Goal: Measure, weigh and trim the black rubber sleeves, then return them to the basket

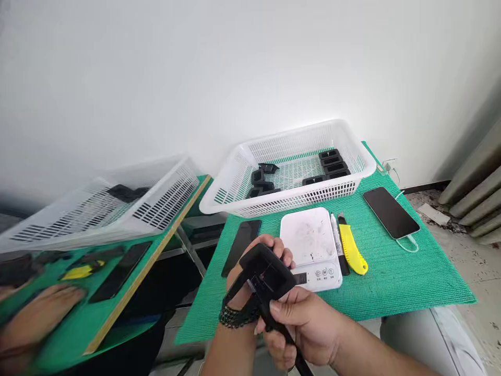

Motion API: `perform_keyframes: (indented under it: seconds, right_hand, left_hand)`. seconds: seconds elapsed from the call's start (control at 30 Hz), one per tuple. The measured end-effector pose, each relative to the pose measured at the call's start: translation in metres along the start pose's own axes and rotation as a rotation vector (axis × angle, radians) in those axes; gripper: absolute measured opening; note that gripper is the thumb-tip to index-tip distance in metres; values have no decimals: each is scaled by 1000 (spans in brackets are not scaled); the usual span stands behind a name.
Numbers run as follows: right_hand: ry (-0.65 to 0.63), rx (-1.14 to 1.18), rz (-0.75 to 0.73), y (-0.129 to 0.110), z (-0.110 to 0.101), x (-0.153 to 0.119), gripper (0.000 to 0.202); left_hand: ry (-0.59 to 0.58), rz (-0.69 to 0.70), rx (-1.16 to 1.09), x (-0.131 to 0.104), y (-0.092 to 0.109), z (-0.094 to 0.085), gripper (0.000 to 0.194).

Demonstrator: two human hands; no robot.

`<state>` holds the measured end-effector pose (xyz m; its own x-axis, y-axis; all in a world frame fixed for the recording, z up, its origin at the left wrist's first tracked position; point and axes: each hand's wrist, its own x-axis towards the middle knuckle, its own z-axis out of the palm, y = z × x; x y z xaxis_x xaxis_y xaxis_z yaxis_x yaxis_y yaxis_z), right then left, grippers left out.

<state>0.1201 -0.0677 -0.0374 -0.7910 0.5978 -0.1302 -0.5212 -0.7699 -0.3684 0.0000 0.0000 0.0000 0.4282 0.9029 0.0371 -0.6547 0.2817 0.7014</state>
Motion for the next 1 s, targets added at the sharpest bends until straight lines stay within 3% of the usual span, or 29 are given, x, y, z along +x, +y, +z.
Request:
perform_keyframes:
  seconds: [0.23,0.43,0.53,0.8,1.0]
  right_hand:
    - [165,-142,-119,12,-4,3,71]
    - [22,8,-31,0,2,-3,51]
    - [11,43,-33,-4,4,-6,42]
    - [134,-73,-84,0,-2,-4,62]
    - [144,-81,-80,1,-1,-3,63]
  left_hand:
    - [118,-50,-84,4,-1,6,20]
    - [174,-25,-75,6,-6,2,26]
    - [197,-15,-78,6,-7,-1,25]
    - [257,-24,-44,3,2,6,30]
    - [254,-20,-60,4,1,8,29]
